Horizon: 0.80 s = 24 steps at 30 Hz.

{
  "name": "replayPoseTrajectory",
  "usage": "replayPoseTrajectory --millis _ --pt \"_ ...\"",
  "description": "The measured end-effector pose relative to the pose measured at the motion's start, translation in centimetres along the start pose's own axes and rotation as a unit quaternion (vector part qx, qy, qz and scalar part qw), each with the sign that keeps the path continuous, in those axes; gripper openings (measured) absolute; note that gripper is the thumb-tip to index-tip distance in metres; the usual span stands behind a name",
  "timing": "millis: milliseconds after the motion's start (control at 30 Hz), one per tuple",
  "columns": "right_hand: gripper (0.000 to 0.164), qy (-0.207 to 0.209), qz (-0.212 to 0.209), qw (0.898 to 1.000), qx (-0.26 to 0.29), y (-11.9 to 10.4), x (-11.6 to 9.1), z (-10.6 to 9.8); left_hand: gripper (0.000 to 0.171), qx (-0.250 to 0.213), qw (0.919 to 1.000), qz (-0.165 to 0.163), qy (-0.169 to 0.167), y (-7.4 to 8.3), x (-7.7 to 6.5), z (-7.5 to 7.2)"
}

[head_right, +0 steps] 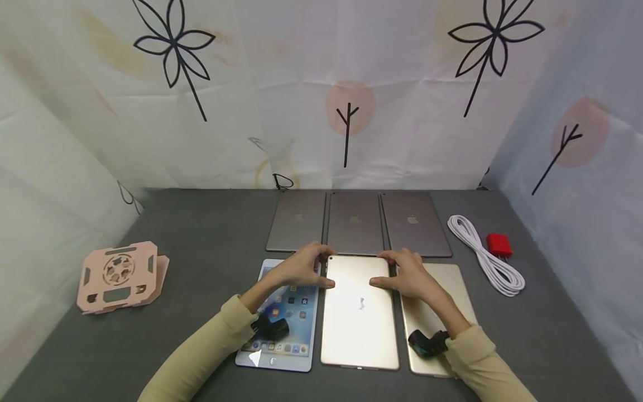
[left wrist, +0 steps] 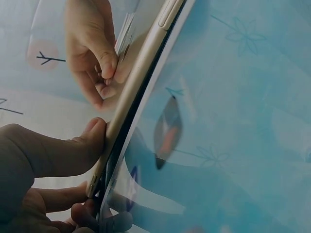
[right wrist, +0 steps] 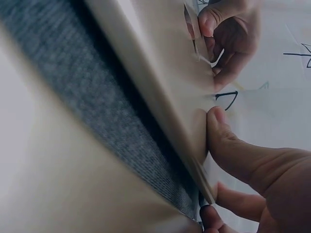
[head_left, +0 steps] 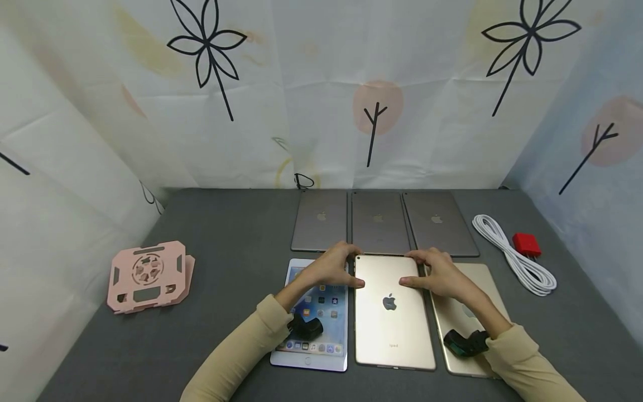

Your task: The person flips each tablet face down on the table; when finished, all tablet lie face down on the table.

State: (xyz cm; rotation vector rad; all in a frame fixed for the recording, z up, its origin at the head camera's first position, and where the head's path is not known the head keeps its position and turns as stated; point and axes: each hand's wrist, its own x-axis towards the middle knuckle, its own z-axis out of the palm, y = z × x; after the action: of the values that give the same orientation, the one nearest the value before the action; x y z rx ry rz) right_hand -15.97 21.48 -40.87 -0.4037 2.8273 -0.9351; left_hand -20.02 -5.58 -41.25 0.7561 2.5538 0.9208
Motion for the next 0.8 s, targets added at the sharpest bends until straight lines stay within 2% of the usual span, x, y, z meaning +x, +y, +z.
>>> replayPoseTrajectory --millis 200,400,633,800 --pt "0.068 -0.006 0.008 1.0 -0.006 0.1 -0.1 0.2 0.071 0.032 0.9995 -0.001 -0.005 0.2 0.0 0.0" --pt "0.062 0.008 -0.008 1.0 -0.014 0.0 -0.2 0.3 0.066 0.058 0.9983 0.008 -0.006 0.3 -0.2 0.2" --pt "0.06 0.014 -0.024 0.999 -0.043 -0.7 -0.3 0.1 0.066 0.065 0.9977 0.018 0.0 0.1 -0.3 0.3" --pt "0.056 0.009 -0.035 0.999 -0.038 -2.0 -0.5 0.0 0.065 0.057 0.9979 0.033 -0.002 -0.1 -0.6 0.1"
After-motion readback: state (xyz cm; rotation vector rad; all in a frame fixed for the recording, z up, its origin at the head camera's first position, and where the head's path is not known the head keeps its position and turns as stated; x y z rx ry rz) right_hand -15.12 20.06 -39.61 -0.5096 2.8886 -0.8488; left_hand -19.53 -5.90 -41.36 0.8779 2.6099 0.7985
